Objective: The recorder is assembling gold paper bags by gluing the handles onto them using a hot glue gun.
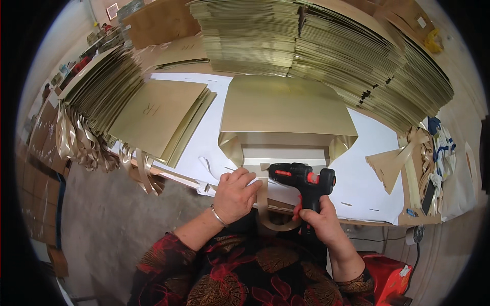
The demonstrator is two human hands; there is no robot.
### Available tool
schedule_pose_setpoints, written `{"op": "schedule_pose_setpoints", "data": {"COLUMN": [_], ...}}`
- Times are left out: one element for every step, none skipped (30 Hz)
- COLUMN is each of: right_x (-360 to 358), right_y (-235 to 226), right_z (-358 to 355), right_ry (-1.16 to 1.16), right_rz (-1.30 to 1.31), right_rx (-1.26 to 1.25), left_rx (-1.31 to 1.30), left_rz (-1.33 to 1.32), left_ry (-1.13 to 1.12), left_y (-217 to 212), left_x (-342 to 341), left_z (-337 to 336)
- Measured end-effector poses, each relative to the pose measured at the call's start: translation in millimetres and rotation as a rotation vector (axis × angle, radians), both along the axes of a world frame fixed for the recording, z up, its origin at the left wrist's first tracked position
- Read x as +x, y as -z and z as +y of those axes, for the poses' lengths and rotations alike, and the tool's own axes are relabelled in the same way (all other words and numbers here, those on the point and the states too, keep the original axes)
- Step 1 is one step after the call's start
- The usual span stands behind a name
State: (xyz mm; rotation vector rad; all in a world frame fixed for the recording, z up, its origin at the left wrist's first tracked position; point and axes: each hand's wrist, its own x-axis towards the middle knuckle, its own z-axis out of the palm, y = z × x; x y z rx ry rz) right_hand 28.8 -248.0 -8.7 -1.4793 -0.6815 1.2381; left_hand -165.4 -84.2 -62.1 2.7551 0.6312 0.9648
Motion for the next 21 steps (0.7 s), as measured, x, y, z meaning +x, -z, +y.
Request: {"op": "schedule_pose_setpoints", "data": {"right_x": [0,0,0,-1,-4,-7,-8,-9,-9,-9,-10,-12,-12,-11,-9,-8,-9,-8,-6,-5,-9], "right_y": [2,0,-6,-12,-17,-23,-26,-26,-25,-24,-21,-18,-15,-12,-8,-6,-6,-8,-10,-12,-18], "right_z": [1,2,-1,-3,-6,-9,-9,-7,-5,-2,1,5,9,9,5,2,-1,-2,-3,-2,1], "right_ry": [-0.037,-0.045,-0.042,-0.04,-0.043,0.007,0.057,0.054,0.087,0.119,0.116,0.111,0.106,0.102,0.061,0.02,0.044,0.044,0.026,0.005,0.003], "right_rz": [-0.029,-0.03,-0.039,-0.048,-0.053,0.009,0.071,0.069,0.083,0.097,0.096,0.087,0.077,0.074,0.058,0.042,0.041,0.039,0.052,0.065,0.063], "right_rx": [-0.004,-0.005,-0.042,-0.08,-0.08,-0.02,0.04,0.038,0.065,0.091,0.089,0.02,-0.048,-0.05,-0.045,-0.04,-0.056,-0.059,-0.056,-0.05,-0.051], "left_rx": [-0.003,0.003,0.01,0.009,-0.017,-0.044,-0.044,-0.053,-0.061,-0.063,-0.059,-0.055,-0.057,-0.057,-0.056,-0.058,-0.052,-0.047,-0.05,-0.044,-0.038], "left_rz": [-0.002,-0.023,-0.045,-0.046,-0.048,-0.05,-0.054,-0.057,-0.059,-0.061,-0.071,-0.08,-0.08,-0.074,-0.068,-0.07,-0.075,-0.08,-0.081,-0.089,-0.096], "left_ry": [-0.003,-0.014,-0.025,-0.033,-0.02,-0.007,-0.012,-0.004,0.004,0.002,0.002,0.003,0.0,-0.001,-0.002,-0.005,-0.004,-0.002,-0.002,-0.009,-0.015], "left_y": [2,3,5,5,5,5,4,4,4,4,4,4,5,5,6,5,5,5,6,7,8], "left_x": [0,-2,-3,-5,-5,-5,-4,-4,-4,-3,-4,-4,-5,-6,-6,-5,-5,-5,-5,-5,-6], "left_z": [0,1,1,1,1,1,2,2,2,2,3,3,3,3,4,5,5,5,5,5,5]}}
